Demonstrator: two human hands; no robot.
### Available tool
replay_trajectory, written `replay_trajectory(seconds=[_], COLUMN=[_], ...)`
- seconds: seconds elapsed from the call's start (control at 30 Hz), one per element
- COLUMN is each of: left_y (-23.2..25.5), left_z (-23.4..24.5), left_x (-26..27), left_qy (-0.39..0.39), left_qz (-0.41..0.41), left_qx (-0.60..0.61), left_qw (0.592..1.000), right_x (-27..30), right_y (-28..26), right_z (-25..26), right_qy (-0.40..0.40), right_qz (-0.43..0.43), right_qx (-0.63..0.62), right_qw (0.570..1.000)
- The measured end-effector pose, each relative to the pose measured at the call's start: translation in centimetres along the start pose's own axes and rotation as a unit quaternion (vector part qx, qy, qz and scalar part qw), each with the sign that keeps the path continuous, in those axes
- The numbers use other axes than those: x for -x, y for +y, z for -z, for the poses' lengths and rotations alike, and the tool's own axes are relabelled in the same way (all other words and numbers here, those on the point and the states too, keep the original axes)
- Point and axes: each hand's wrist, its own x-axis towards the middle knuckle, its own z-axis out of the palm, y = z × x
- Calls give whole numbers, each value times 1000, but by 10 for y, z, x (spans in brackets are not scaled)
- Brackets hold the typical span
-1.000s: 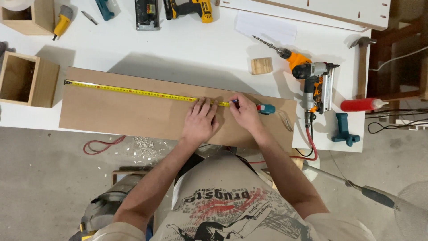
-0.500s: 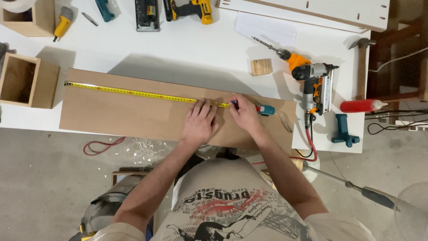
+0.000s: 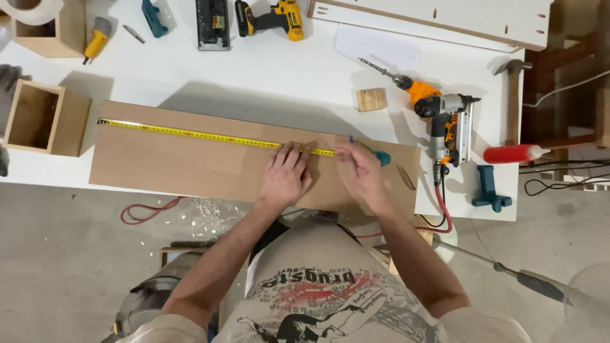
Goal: The person measures a rectangular piece of wood with a tape measure and marks it with a pen. They then use a nail gun to drive nails into the marked spots on the wood.
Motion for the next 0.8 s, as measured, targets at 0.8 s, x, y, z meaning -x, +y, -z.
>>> replay_trajectory(seconds=[0.8], left_y=[3], left_z=[17], left_x=[43], left_qy=[-7], left_qz=[-5], left_qx=[-7], left_qw=[1000], right_x=[43], right_y=[27], right_z=[59], right_qy=[-177], right_qz=[-17], right_qx=[347], right_qw=[921])
